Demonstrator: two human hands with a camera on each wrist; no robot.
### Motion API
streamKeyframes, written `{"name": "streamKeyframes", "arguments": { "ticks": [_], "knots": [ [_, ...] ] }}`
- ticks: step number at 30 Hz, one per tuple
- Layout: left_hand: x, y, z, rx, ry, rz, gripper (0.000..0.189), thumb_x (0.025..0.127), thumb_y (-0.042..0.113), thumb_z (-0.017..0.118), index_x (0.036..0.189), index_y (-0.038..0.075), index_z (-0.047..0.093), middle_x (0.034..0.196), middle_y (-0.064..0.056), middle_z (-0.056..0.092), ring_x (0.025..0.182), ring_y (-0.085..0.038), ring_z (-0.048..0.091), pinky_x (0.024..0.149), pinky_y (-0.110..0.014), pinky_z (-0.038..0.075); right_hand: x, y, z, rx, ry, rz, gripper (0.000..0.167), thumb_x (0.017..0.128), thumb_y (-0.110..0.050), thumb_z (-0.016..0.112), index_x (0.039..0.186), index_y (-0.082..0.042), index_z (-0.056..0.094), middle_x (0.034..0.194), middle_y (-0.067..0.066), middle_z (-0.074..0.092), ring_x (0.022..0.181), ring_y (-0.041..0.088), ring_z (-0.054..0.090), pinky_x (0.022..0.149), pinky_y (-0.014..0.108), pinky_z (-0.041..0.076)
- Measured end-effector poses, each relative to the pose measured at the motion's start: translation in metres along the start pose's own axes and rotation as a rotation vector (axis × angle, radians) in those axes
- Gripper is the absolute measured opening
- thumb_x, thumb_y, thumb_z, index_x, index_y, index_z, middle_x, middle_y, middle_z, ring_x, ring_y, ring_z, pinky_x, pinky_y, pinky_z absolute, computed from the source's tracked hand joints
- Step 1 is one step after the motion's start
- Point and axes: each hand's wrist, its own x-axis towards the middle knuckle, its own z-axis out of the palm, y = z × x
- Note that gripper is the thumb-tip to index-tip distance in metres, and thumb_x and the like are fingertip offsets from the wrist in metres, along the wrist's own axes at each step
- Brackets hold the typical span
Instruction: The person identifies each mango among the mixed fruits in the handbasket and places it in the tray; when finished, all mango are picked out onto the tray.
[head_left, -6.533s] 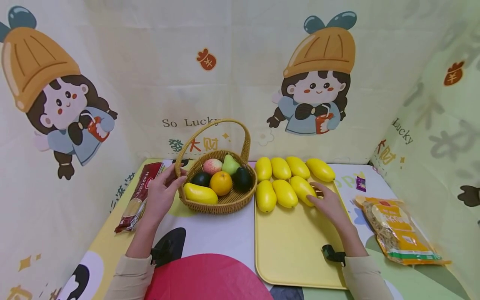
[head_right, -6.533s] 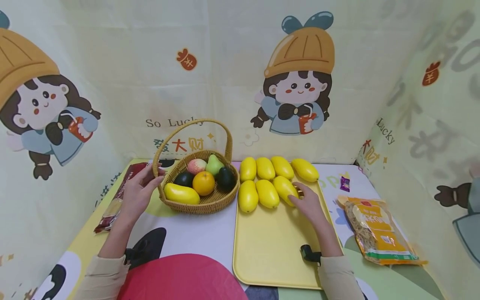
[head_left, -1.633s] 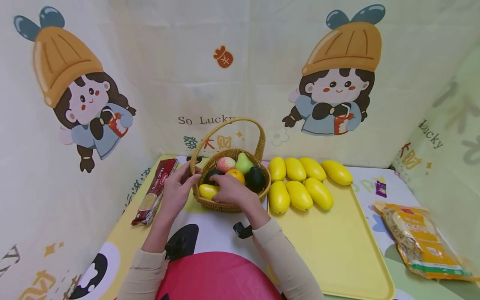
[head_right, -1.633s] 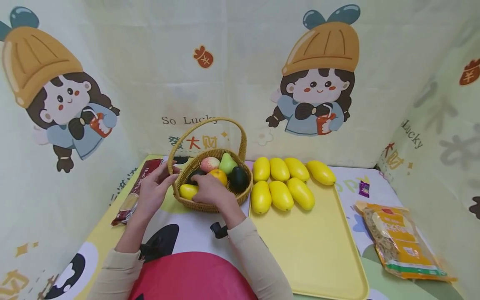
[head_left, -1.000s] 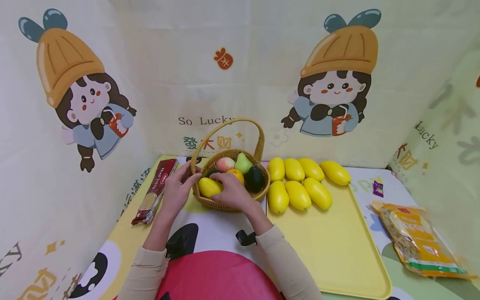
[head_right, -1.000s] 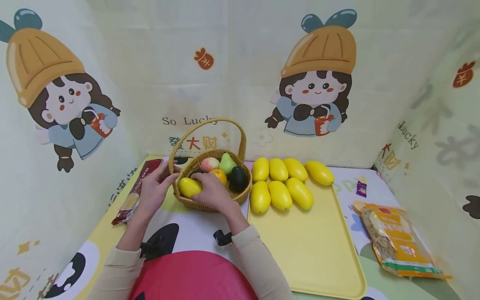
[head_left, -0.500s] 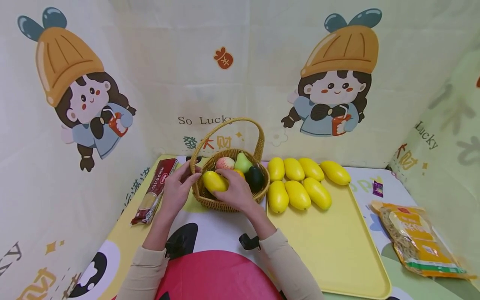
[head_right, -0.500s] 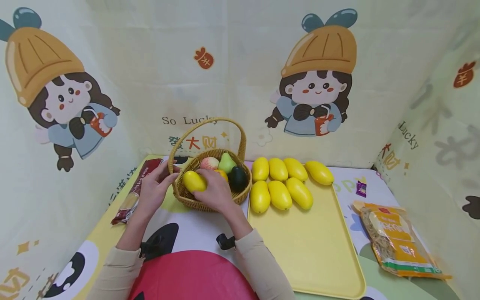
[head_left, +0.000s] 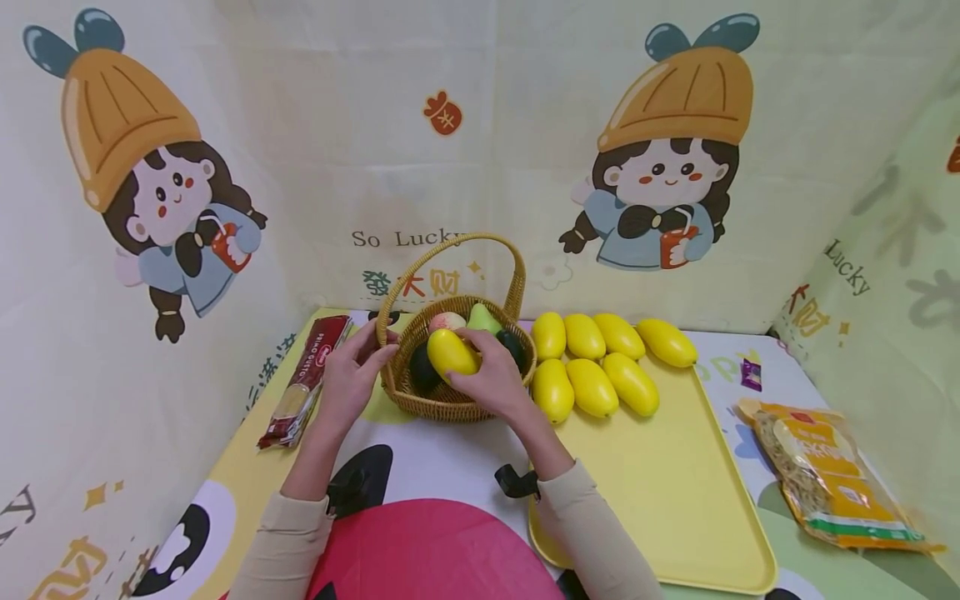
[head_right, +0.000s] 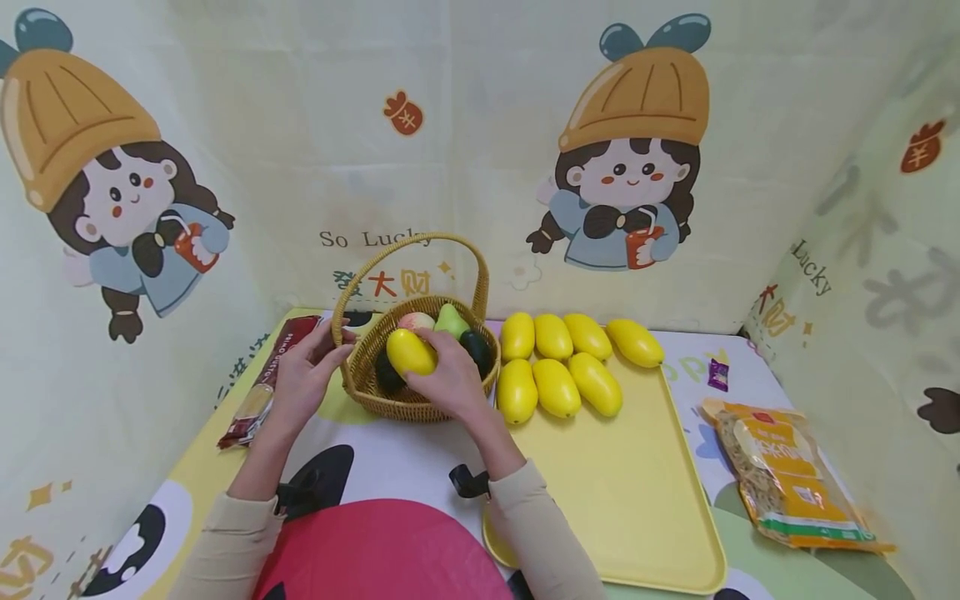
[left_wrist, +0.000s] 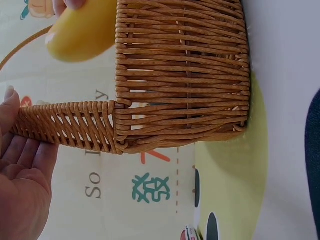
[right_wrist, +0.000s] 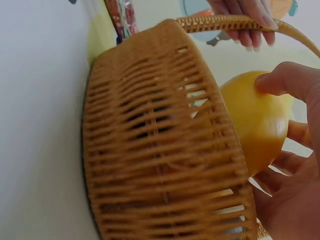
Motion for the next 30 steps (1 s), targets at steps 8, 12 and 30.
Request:
{"name": "streamKeyframes", "arguments": {
  "ticks": [8,12,30],
  "knots": [
    [0.007,-0.024,0.003,-0.026,0.014,0.017,0.043,0.097,0.023,0.064,0.139,0.016,0.057,0.119,-0.007,0.069,0.113,-0.017,0.065,0.089,-0.009,0.052,-0.005,0.009,-0.021,-0.039,0.107,-0.034,0.060,0.078,-0.025,0.080,0.133,-0.018,0.058,0.122,0.002,0.061,0.103,0.020,0.055,0.086,0.038,0.053],
    [0.009,-0.030,0.003,-0.030,0.018,0.041,0.044,0.096,0.029,0.065,0.138,0.019,0.057,0.118,-0.004,0.070,0.112,-0.014,0.065,0.090,-0.010,0.052,-0.009,0.016,-0.036,-0.038,0.143,-0.045,0.059,0.078,-0.025,0.080,0.132,-0.018,0.058,0.123,0.001,0.061,0.105,0.020,0.055,0.089,0.038,0.052],
    [0.000,0.000,-0.001,0.003,0.013,0.007,0.041,0.098,0.019,0.062,0.138,0.012,0.057,0.120,-0.010,0.068,0.114,-0.019,0.064,0.090,-0.008,0.050,-0.039,0.049,-0.107,-0.035,0.231,0.047,0.062,0.081,-0.017,0.079,0.138,-0.013,0.055,0.132,0.009,0.059,0.118,0.028,0.056,0.100,0.050,0.050]
  ]
}}
